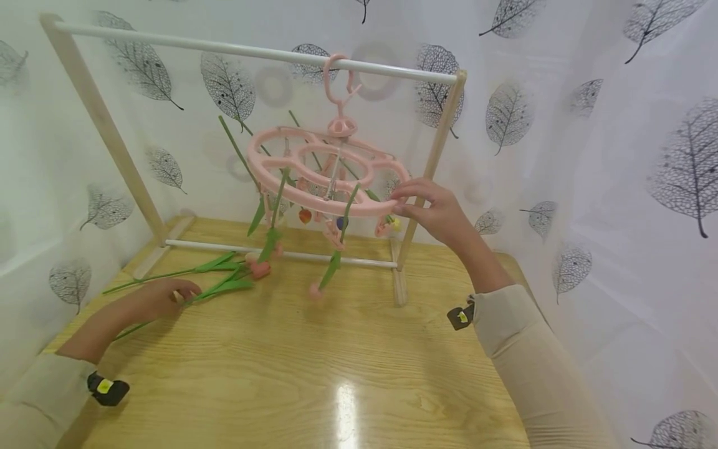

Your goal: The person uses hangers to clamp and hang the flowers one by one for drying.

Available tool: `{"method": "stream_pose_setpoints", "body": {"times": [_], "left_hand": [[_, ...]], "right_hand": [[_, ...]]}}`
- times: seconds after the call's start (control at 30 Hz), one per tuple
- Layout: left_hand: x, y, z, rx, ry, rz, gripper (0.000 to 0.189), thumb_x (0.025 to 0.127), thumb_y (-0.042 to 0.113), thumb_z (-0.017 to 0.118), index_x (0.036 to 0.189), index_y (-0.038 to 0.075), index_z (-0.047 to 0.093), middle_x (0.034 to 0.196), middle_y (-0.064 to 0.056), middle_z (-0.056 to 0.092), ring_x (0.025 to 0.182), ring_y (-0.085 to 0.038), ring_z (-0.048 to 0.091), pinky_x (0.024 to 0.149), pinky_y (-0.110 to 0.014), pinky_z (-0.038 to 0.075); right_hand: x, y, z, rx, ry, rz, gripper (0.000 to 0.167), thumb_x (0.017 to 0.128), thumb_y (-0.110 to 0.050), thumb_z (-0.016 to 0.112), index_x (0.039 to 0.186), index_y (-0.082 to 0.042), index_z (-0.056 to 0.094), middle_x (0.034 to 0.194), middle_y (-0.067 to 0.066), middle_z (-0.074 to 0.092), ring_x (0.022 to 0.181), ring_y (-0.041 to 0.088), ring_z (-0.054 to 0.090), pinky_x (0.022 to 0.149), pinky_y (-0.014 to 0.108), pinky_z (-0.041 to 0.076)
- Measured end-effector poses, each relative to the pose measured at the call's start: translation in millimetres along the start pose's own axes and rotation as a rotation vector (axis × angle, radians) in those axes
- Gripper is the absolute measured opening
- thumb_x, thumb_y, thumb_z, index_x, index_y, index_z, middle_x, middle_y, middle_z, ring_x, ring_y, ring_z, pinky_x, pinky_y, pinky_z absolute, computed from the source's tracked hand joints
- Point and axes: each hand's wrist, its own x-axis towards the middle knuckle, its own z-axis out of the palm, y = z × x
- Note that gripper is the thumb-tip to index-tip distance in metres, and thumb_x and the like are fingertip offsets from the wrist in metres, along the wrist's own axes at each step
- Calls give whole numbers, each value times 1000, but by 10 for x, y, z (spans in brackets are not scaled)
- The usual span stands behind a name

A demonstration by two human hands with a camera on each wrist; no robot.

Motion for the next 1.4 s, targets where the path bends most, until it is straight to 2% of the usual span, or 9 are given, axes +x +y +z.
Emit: {"method": "stream_pose_setpoints", "body": {"times": [0.17, 0.27, 0.5, 0.77, 0.93, 1.1, 1.17, 1.27, 1.4], "left_hand": [[-2, 41, 50, 168, 62, 57, 46, 86, -18, 53, 129, -7, 60, 115, -21, 66, 105, -38, 62, 76, -40, 53], [18, 56, 102, 151, 73, 76, 48, 87, -18, 51, 133, -8, 56, 119, -23, 63, 105, -37, 62, 76, -39, 53], [65, 197, 240, 37, 53, 29, 50, 93, -13, 46, 142, -8, 48, 134, -29, 54, 105, -36, 61, 78, -41, 53], [95, 407, 420, -6, 27, 66, 46, 92, -9, 50, 138, -5, 53, 136, -26, 57, 108, -31, 61, 82, -40, 52], [135, 531, 515, -87, -61, 87, 48, 91, -7, 50, 138, -1, 56, 135, -22, 58, 108, -28, 59, 76, -34, 49], [160, 640, 613, -124, -159, 118, 50, 88, -8, 51, 137, 1, 57, 133, -18, 60, 118, -31, 56, 80, -33, 47], [157, 691, 649, -152, -197, 120, 50, 88, -8, 52, 137, 1, 57, 133, -18, 60, 101, -25, 59, 74, -30, 46], [147, 766, 703, -188, -235, 130, 50, 87, -8, 53, 136, 2, 58, 132, -18, 59, 76, -13, 49, 64, -26, 41], [118, 867, 775, -198, -261, 169, 45, 90, -5, 56, 134, 5, 60, 130, -14, 61, 75, -10, 46, 66, -25, 42]], "right_hand": [[11, -10, 9, -42, -8, 3, 23, 92, -16, 75, 114, -10, 75, 123, 6, 68, 121, 5, 56, 109, 45, 43], [17, -5, 15, -58, -7, -8, 23, 92, -15, 75, 114, -10, 75, 123, 6, 68, 122, 8, 56, 108, 44, 43], [17, 6, 41, -52, 1, -22, 23, 91, -10, 75, 114, -8, 75, 122, 7, 69, 121, 6, 55, 107, 31, 42], [-1, -3, 71, -48, -2, -26, 24, 91, -10, 75, 115, -6, 75, 123, 11, 68, 123, 14, 56, 109, 41, 42], [-10, -26, 74, -40, -9, -13, 24, 92, -13, 74, 115, -8, 75, 124, 11, 68, 125, 20, 56, 111, 49, 41], [-8, -59, 78, -34, -6, -14, 23, 92, -14, 75, 115, -10, 76, 123, 9, 69, 124, 13, 56, 111, 48, 41], [-6, -67, 77, -27, -4, -17, 23, 92, -14, 75, 115, -9, 75, 122, 9, 69, 123, 10, 56, 111, 48, 41], [-4, -60, 70, -30, 2, -13, 23, 92, -14, 74, 115, -8, 75, 122, 8, 69, 122, 7, 56, 110, 48, 41], [-15, -48, 46, -41, 23, -19, 24, 92, -12, 74, 116, -8, 75, 125, 9, 68, 123, 5, 55, 112, 47, 41]]}}
